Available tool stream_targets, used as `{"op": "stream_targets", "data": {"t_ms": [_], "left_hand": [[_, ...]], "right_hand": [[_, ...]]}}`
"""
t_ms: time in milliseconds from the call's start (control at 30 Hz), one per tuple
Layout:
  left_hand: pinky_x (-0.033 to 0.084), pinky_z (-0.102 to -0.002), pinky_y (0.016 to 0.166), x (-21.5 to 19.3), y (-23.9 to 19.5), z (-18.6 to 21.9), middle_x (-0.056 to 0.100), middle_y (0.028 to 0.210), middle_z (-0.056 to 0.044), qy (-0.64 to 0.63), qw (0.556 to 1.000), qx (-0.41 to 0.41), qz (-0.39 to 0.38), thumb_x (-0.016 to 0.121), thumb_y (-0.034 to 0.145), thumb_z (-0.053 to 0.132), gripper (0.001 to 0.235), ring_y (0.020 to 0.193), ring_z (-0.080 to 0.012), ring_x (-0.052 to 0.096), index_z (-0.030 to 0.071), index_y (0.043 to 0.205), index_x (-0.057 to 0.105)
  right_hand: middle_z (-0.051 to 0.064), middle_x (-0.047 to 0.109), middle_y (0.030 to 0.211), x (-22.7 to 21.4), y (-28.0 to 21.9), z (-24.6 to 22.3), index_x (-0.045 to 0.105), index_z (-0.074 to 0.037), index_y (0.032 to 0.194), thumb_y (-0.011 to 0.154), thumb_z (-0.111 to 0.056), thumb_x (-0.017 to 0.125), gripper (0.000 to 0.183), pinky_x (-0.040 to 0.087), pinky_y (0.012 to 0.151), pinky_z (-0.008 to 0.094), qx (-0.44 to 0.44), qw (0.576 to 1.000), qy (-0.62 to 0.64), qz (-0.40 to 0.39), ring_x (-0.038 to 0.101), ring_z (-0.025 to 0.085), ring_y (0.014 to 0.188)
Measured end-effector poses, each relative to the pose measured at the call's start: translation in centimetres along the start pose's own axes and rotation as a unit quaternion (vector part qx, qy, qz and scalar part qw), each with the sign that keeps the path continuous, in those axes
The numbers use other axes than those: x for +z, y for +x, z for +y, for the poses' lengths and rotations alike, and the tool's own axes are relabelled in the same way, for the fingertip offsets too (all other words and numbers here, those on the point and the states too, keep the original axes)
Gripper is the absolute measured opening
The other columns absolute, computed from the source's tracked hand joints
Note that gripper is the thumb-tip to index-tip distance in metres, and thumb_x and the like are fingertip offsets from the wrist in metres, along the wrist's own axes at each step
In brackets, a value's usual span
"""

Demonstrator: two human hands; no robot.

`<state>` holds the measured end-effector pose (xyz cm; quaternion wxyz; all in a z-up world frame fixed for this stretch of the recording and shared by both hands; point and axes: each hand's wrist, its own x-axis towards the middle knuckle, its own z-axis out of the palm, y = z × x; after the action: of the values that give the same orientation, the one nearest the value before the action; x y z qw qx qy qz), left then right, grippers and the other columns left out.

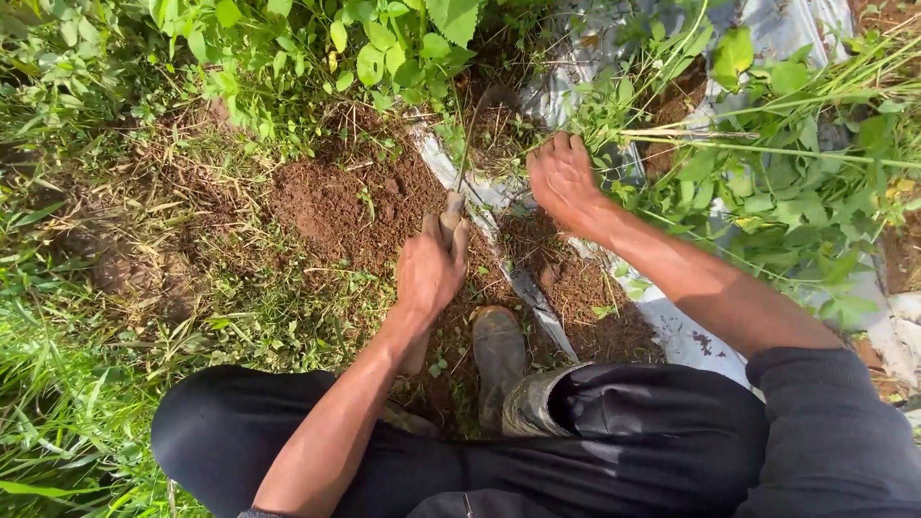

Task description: Using a sickle and hands to remove weeds from a farm plot covered with plastic mulch.

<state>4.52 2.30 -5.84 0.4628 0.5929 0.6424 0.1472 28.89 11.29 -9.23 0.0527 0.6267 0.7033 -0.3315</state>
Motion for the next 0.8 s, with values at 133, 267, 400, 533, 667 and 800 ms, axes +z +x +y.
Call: {"op": "stream_targets", "data": {"t_ms": [133, 267, 400, 533, 667, 800], "left_hand": [[0.048, -0.037, 0.043, 1.9, 0.5, -0.5, 0.057, 0.058, -0.014, -0.087, 0.988, 0.038, 0.122, 0.039, 0.109, 0.025, 0.03, 0.044, -0.0224, 0.057, -0.002, 0.104, 0.053], [0.05, -0.033, 0.041, 3.5, 0.0, -2.2, 0.061, 0.058, -0.01, -0.058, 0.997, -0.006, 0.047, 0.038, 0.108, 0.032, 0.035, 0.043, -0.0186, 0.056, 0.003, 0.1, 0.055], [0.052, -0.035, 0.044, 2.2, -0.2, 0.1, 0.061, 0.062, -0.014, -0.096, 0.984, 0.024, 0.146, 0.039, 0.109, 0.023, 0.026, 0.046, -0.0219, 0.059, 0.001, 0.103, 0.052], [0.049, -0.037, 0.043, 4.1, -0.4, -1.8, 0.06, 0.061, -0.011, -0.062, 0.996, -0.014, 0.057, 0.038, 0.109, 0.031, 0.032, 0.046, -0.0209, 0.056, 0.003, 0.103, 0.052], [0.048, -0.033, 0.042, 3.0, -0.5, 0.2, 0.059, 0.058, -0.016, -0.114, 0.991, -0.021, 0.065, 0.035, 0.109, 0.028, 0.034, 0.039, -0.0201, 0.055, 0.0, 0.104, 0.054], [0.05, -0.039, 0.047, 3.6, -0.6, -1.3, 0.061, 0.063, -0.012, -0.096, 0.993, -0.052, 0.04, 0.037, 0.109, 0.034, 0.034, 0.049, -0.0226, 0.059, 0.004, 0.104, 0.053]], "right_hand": [[0.031, 0.039, 0.153, 5.0, 3.5, 7.6, 0.036, 0.004, 0.148, 0.102, -0.038, 0.041, 0.062, 0.004, 0.125, 0.058, -0.092, 0.933, -0.346, 0.009, 0.032, 0.041, 0.147], [0.03, 0.036, 0.156, 3.7, 0.9, 2.7, 0.038, 0.008, 0.145, 0.104, -0.045, 0.037, 0.067, 0.003, 0.125, 0.056, 0.004, 0.985, -0.154, -0.082, 0.03, 0.041, 0.147], [0.031, 0.035, 0.155, 3.5, -1.2, 2.9, 0.034, 0.007, 0.147, 0.101, -0.04, 0.042, 0.066, 0.006, 0.125, 0.057, -0.034, 0.97, -0.231, -0.061, 0.031, 0.042, 0.147], [0.033, 0.033, 0.152, 2.8, -1.6, 2.8, 0.025, 0.003, 0.152, 0.094, -0.03, 0.052, 0.071, 0.012, 0.125, 0.06, -0.133, 0.905, -0.403, -0.011, 0.032, 0.043, 0.145], [0.038, 0.047, 0.14, 1.7, -1.2, 2.7, 0.036, 0.01, 0.145, 0.095, -0.024, 0.053, 0.062, 0.021, 0.122, 0.062, -0.147, 0.912, -0.384, 0.018, 0.048, 0.046, 0.135], [0.033, 0.046, 0.138, 2.2, -2.8, 2.5, 0.029, 0.006, 0.149, 0.092, -0.025, 0.06, 0.071, 0.027, 0.121, 0.061, -0.241, 0.772, -0.553, 0.202, 0.047, 0.041, 0.136]]}}
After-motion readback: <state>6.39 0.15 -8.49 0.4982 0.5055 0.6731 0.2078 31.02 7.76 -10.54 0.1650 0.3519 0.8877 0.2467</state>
